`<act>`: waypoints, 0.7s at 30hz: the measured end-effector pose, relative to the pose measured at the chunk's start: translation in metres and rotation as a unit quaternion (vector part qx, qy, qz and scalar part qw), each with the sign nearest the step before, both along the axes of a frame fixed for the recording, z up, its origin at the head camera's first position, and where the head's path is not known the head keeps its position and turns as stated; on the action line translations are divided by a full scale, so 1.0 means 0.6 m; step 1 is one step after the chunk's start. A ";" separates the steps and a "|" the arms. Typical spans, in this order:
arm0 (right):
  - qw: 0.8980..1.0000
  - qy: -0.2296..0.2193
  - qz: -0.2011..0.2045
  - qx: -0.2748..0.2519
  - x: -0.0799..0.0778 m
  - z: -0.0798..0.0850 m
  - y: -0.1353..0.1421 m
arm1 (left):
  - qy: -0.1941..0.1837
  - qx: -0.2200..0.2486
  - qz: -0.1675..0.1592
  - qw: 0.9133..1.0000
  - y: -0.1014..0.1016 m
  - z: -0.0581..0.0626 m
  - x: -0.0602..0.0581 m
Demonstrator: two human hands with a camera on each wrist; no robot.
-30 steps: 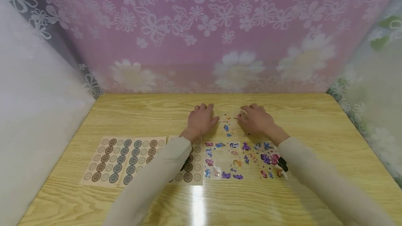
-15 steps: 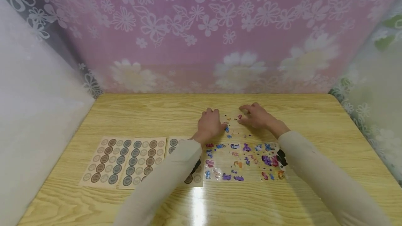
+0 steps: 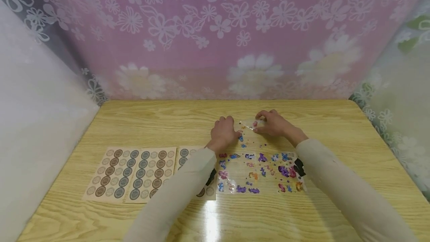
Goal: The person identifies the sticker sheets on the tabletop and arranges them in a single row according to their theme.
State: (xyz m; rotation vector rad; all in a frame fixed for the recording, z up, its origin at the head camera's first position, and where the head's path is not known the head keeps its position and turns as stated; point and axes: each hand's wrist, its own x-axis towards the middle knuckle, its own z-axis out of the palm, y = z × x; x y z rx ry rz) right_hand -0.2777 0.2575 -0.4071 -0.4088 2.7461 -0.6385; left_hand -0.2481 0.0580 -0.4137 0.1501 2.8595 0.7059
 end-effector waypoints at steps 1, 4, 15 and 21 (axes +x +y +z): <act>1.000 -0.004 -0.001 -0.004 0.000 0.000 0.000 | -0.001 0.004 0.002 1.000 -0.001 0.000 0.000; 1.000 -0.020 0.000 -0.022 0.000 0.002 -0.001 | -0.004 0.014 0.005 1.000 -0.002 0.000 -0.001; 0.999 -0.038 -0.001 -0.033 -0.003 0.004 0.000 | 0.006 0.029 0.010 1.000 -0.002 0.000 0.004; 0.999 -0.032 0.007 -0.042 -0.002 0.005 0.004 | 0.022 0.023 0.008 0.999 -0.002 -0.001 0.008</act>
